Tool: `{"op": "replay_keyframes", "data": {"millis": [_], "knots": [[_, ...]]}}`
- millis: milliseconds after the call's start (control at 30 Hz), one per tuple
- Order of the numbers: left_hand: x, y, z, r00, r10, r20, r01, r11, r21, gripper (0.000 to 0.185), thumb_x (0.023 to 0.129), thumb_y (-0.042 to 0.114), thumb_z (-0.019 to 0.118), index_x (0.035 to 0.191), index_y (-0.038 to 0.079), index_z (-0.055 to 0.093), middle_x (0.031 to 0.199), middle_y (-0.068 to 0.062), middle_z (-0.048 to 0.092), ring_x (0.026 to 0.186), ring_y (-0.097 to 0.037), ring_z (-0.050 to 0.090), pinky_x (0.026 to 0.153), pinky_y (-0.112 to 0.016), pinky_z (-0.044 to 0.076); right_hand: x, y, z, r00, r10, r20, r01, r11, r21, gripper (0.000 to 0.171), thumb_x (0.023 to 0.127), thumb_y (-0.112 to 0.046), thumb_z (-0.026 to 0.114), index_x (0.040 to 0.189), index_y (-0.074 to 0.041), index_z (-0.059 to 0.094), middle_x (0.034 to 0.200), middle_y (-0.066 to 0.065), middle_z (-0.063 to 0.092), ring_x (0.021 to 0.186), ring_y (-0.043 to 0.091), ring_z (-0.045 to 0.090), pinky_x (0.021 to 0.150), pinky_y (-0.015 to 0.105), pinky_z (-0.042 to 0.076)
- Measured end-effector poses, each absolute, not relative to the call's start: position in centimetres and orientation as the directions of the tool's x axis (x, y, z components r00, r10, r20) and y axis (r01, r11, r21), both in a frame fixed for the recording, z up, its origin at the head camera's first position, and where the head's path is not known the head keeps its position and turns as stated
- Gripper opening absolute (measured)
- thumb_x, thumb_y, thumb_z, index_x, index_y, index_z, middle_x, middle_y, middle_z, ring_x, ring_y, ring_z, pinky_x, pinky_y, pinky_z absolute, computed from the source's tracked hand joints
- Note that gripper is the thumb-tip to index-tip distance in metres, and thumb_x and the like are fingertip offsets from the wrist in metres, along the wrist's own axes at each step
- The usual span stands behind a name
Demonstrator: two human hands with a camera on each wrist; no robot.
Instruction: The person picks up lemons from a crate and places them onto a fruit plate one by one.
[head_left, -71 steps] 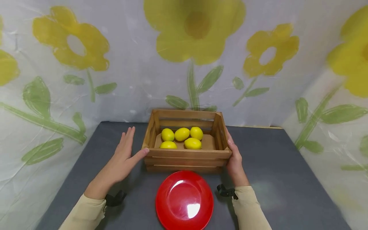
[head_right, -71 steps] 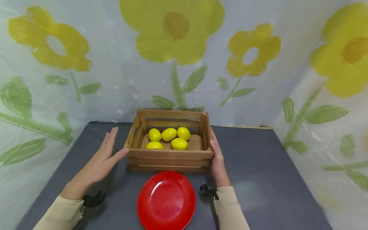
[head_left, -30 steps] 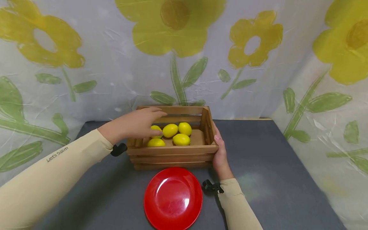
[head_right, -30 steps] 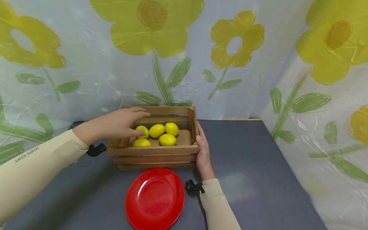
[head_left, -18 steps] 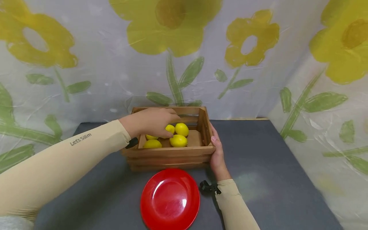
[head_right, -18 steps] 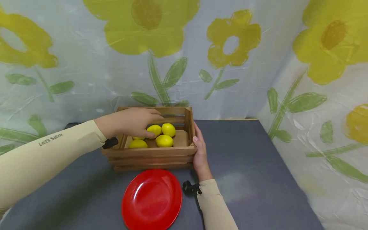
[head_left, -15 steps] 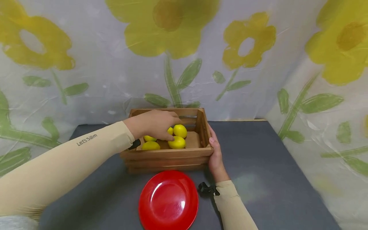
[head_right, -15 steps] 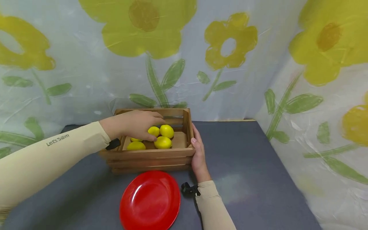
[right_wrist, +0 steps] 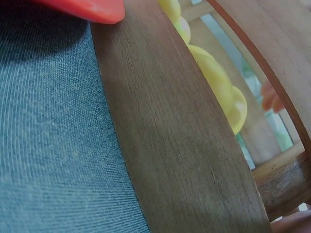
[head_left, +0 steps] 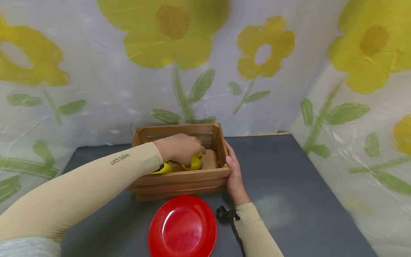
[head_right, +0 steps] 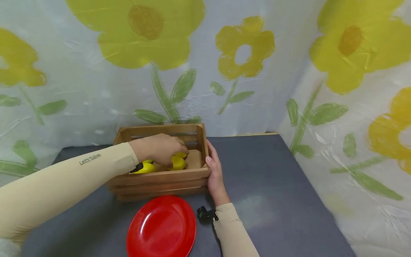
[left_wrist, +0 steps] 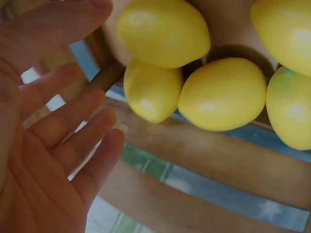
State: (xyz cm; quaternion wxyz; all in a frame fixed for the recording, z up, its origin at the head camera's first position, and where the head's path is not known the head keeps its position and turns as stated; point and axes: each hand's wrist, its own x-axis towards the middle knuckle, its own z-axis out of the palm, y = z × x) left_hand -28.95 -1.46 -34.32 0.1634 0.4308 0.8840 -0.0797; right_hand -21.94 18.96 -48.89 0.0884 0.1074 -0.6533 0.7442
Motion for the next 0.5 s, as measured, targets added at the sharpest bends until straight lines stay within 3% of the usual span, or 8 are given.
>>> {"op": "replay_keyframes", "data": {"millis": [233, 500], "knots": [[-29.0, -0.9, -35.2, -0.531, 0.744, -0.406, 0.823, 0.566, -0.039, 0.060, 0.089, 0.014, 0.086, 0.146, 0.017, 0.068, 0.140, -0.004, 0.070, 0.122, -0.025, 0.069, 0.104, -0.044, 0.061, -22.0, 18.9, -48.7, -0.955, -0.008, 0.295, -0.292, -0.115, -0.949, 0.071, 0.099, -0.041, 0.038, 0.169, -0.025, 0.038, 0.173, 0.005, 0.038, 0.154, 0.034, 0.037, 0.125, 0.055, 0.026], [-29.4, -0.3, -36.1, -0.508, 0.763, -0.400, 0.844, 0.533, -0.054, 0.052, 0.089, 0.009, 0.082, 0.139, 0.020, 0.073, 0.135, -0.003, 0.072, 0.116, -0.024, 0.067, 0.102, -0.045, 0.060, -22.1, 19.1, -48.8, -0.951, 0.013, 0.310, -0.309, -0.112, -0.944, 0.073, 0.099, -0.041, 0.039, 0.169, -0.021, 0.038, 0.174, 0.007, 0.037, 0.156, 0.035, 0.036, 0.126, 0.058, 0.026]]}}
